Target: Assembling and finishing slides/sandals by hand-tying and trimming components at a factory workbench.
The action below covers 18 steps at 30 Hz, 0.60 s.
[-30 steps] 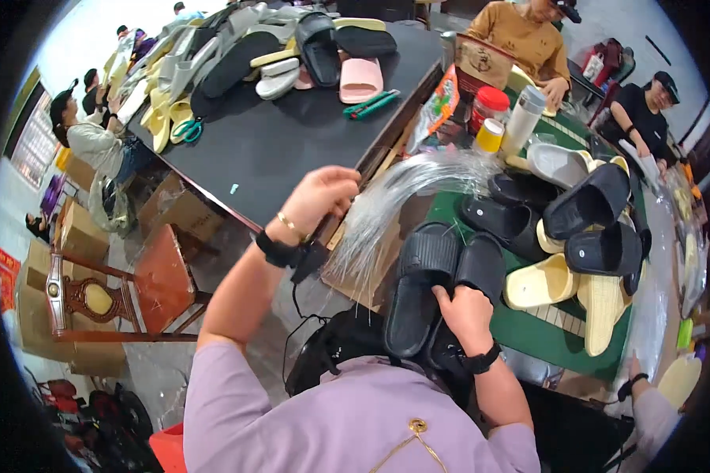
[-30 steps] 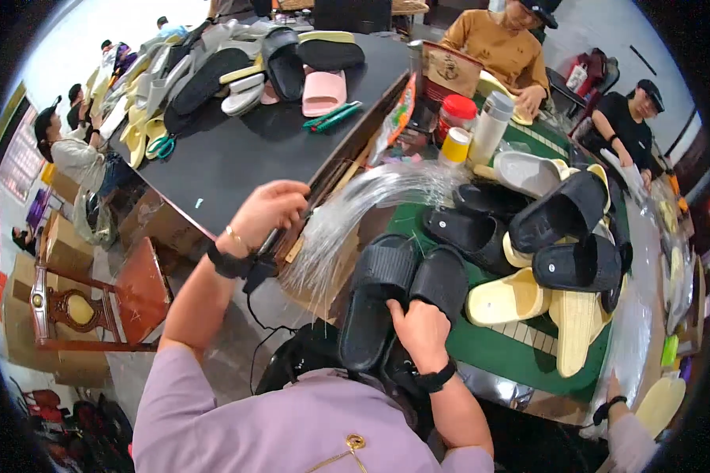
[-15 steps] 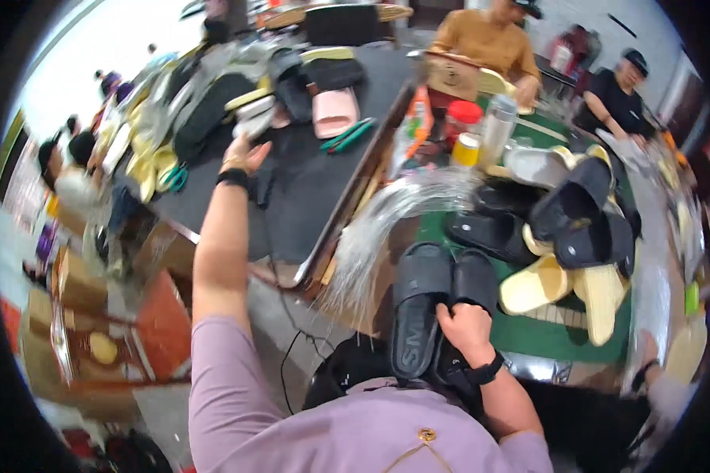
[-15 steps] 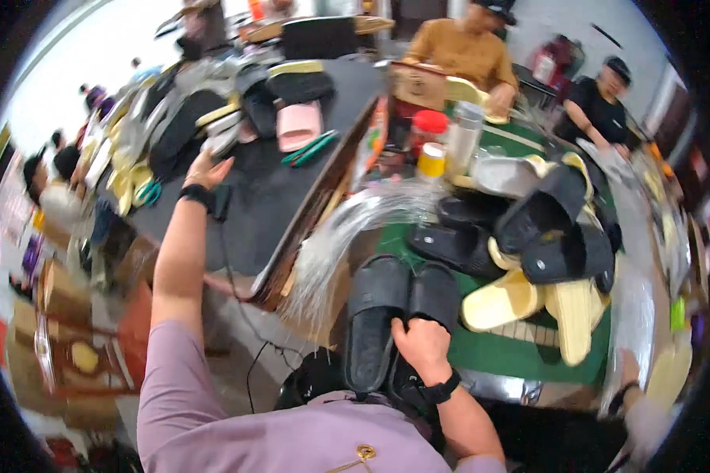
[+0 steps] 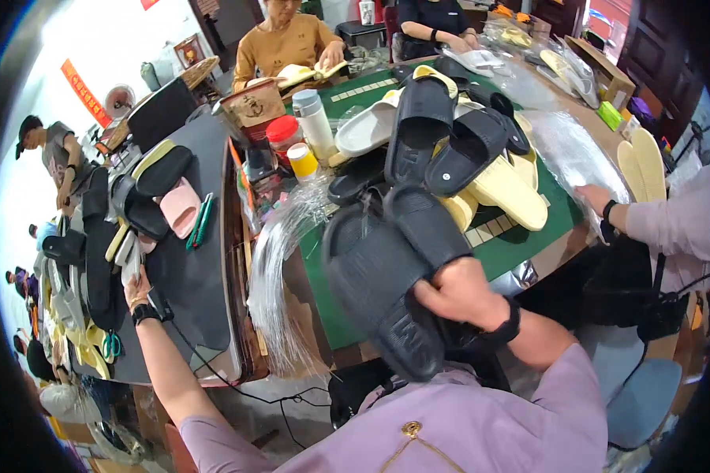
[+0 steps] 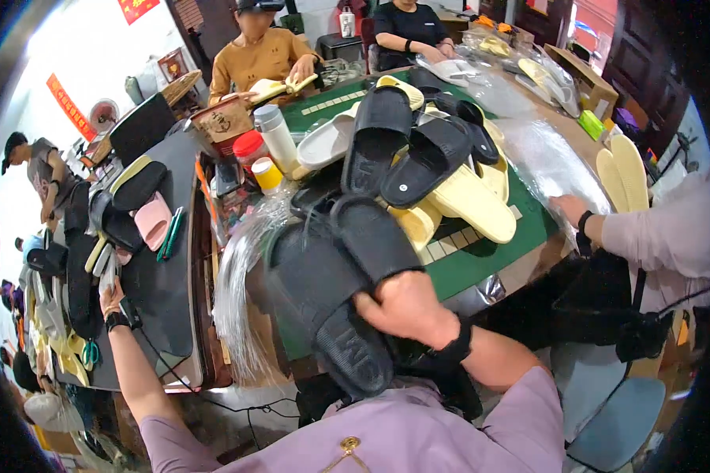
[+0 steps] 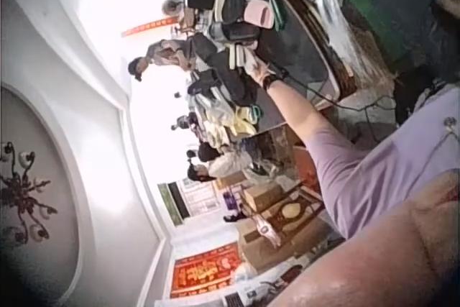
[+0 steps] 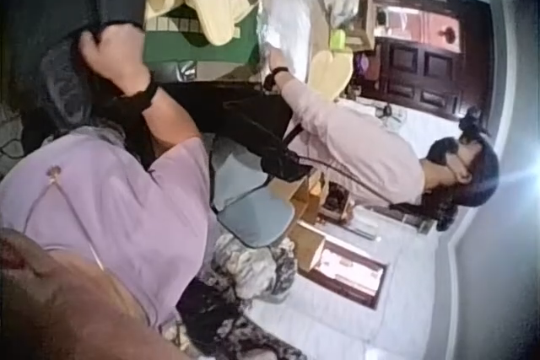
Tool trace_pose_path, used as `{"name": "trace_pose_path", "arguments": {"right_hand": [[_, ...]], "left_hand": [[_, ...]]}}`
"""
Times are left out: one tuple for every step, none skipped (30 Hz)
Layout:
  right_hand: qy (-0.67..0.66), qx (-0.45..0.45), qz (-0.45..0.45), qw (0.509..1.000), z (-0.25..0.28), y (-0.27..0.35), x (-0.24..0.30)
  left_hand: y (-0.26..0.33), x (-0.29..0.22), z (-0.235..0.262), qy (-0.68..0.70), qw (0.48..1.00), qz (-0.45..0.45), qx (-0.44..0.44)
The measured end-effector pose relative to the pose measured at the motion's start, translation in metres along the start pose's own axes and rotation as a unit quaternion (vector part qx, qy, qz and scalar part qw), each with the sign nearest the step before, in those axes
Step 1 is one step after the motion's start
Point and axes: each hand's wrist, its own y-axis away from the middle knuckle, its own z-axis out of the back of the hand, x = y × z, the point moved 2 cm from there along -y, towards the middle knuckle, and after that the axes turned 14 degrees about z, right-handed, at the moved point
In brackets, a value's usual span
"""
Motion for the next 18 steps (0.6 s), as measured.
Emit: {"name": "trace_pose_path", "arguments": {"right_hand": [[-0.027,-0.133,0.019,0.991,0.025,-0.010,-0.016],[-0.013,-0.224,0.031,0.974,0.027,-0.033,-0.012],[0.032,-0.108,-0.046,0.993,0.027,-0.032,-0.036],[0.087,-0.063,-0.120,0.987,0.048,-0.042,-0.044],[0.159,-0.083,-0.003,0.984,0.066,-0.052,-0.056],[0.153,-0.069,-0.132,0.977,0.084,-0.066,-0.059],[0.107,-0.081,-0.163,0.977,0.091,-0.063,-0.091],[0.111,-0.096,-0.132,0.980,0.095,-0.072,-0.106],[0.157,-0.102,-0.136,0.973,0.094,-0.063,-0.137],[0.149,-0.102,-0.131,0.975,0.090,-0.058,-0.149],[0.127,-0.136,-0.078,0.980,0.080,-0.060,-0.146],[0.066,-0.152,-0.075,0.983,0.067,-0.061,-0.140],[0.035,-0.148,-0.067,0.986,0.057,-0.054,-0.139],[0.004,-0.147,-0.060,0.987,0.046,-0.051,-0.126],[-0.030,-0.149,-0.041,0.988,0.039,-0.049,-0.112],[-0.064,-0.151,-0.023,0.986,0.030,-0.048,-0.099],[-0.083,-0.147,-0.013,0.986,0.021,-0.045,-0.090],[-0.101,-0.142,-0.002,0.985,0.015,-0.044,-0.079]], "left_hand": [[0.048,-0.008,-0.056,-0.217,0.970,-0.103,-0.034],[0.049,-0.006,-0.031,-0.358,0.910,-0.194,-0.077],[0.001,0.013,0.028,-0.467,0.836,-0.253,-0.139],[0.025,0.025,0.031,-0.578,0.728,-0.308,-0.203],[0.020,0.047,0.036,-0.528,0.785,-0.293,-0.137],[0.031,0.066,0.034,-0.482,0.825,-0.287,-0.065],[0.031,0.089,0.038,-0.484,0.817,-0.293,-0.115],[0.058,0.096,0.031,-0.460,0.813,-0.342,-0.104],[0.049,0.123,0.039,-0.434,0.816,-0.353,-0.149],[0.045,0.156,0.042,-0.404,0.817,-0.363,-0.193],[0.065,0.178,0.049,-0.422,0.801,-0.381,-0.187],[0.087,0.198,0.056,-0.441,0.785,-0.394,-0.184],[0.091,0.222,0.062,-0.480,0.757,-0.386,-0.219],[0.101,0.247,0.070,-0.487,0.763,-0.374,-0.200],[0.116,0.265,0.079,-0.492,0.768,-0.363,-0.191],[0.130,0.283,0.087,-0.499,0.772,-0.350,-0.183],[0.134,0.312,0.096,-0.521,0.754,-0.359,-0.177],[0.138,0.345,0.103,-0.542,0.736,-0.368,-0.170]]}}
